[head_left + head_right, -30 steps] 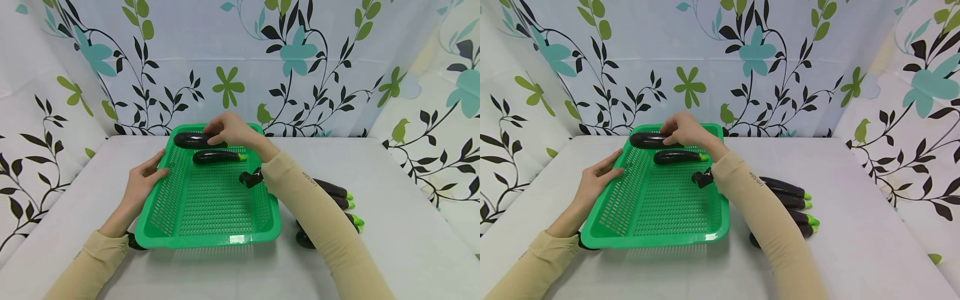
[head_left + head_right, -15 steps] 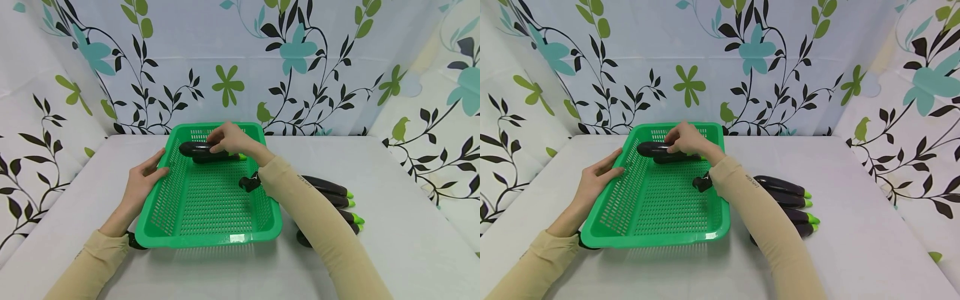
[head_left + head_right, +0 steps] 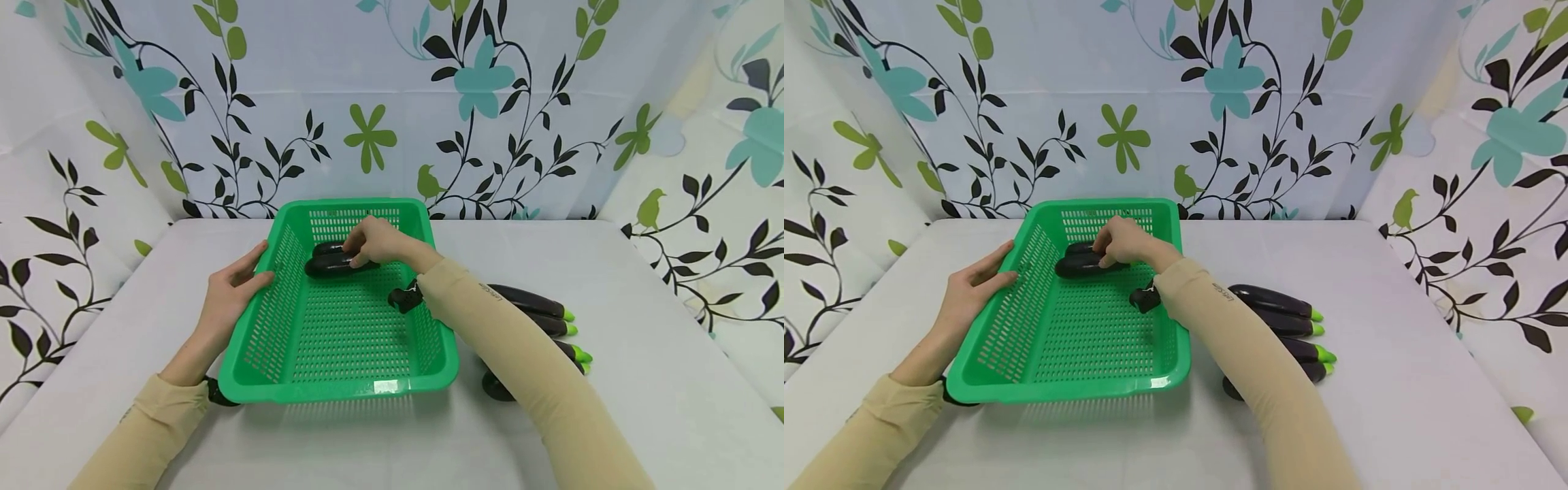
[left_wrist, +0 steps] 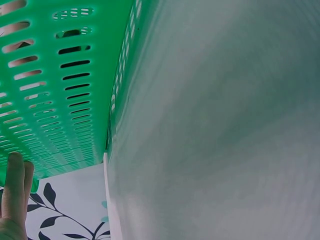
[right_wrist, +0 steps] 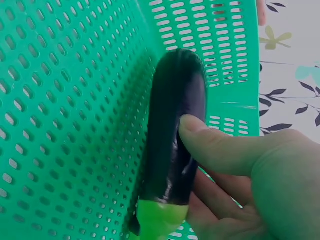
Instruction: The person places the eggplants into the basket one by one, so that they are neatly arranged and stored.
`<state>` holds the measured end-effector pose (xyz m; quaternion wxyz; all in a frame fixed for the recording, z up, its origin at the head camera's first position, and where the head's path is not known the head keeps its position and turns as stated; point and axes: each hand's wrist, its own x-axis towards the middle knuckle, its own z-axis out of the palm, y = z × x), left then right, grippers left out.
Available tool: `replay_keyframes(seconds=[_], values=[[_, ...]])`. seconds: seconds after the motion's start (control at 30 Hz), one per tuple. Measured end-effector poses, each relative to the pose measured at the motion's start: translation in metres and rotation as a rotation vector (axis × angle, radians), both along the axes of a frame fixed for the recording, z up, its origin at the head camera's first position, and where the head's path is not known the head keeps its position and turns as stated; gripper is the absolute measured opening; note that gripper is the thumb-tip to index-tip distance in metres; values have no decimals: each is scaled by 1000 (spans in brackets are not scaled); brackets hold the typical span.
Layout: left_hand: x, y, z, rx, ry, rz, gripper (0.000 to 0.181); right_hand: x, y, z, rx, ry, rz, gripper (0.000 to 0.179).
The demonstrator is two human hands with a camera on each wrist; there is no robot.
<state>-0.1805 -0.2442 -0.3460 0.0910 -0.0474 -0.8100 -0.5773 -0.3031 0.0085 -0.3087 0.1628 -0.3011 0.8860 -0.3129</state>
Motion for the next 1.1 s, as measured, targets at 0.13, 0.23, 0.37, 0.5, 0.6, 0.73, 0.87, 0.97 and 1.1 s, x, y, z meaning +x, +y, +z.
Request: replay_keyframes(seconds=[0.13, 0.23, 0.37, 0.5, 0.6, 0.73, 0.87, 0.97, 1.1], values=[[-1, 1, 1, 4, -3, 0, 57, 0, 1, -2, -5, -34, 28, 36], [-1, 1, 0, 25, -7, -1, 57, 0, 2, -4, -6, -63, 30, 35], [-1, 0, 0, 49, -6, -2, 57, -1, 2, -6, 6, -93, 11, 35], [-1, 0, 0, 39, 5, -4, 57, -3, 1, -8, 25, -103, -15, 34], [-1, 1, 0, 27, 12, -3, 57, -3, 1, -9, 34, -94, -36, 34], [-1, 2, 0, 17, 12, 1, 57, -4, 1, -10, 43, -65, -61, 33], [-1, 3, 0, 11, 13, 5, 57, -4, 1, -10, 46, -32, -72, 32], [-1, 2, 0, 10, 14, 5, 57, -3, 1, -9, 38, -12, -82, 33], [-1, 2, -1, 4, 14, 6, 56, -3, 2, -9, 21, 16, -95, 33]])
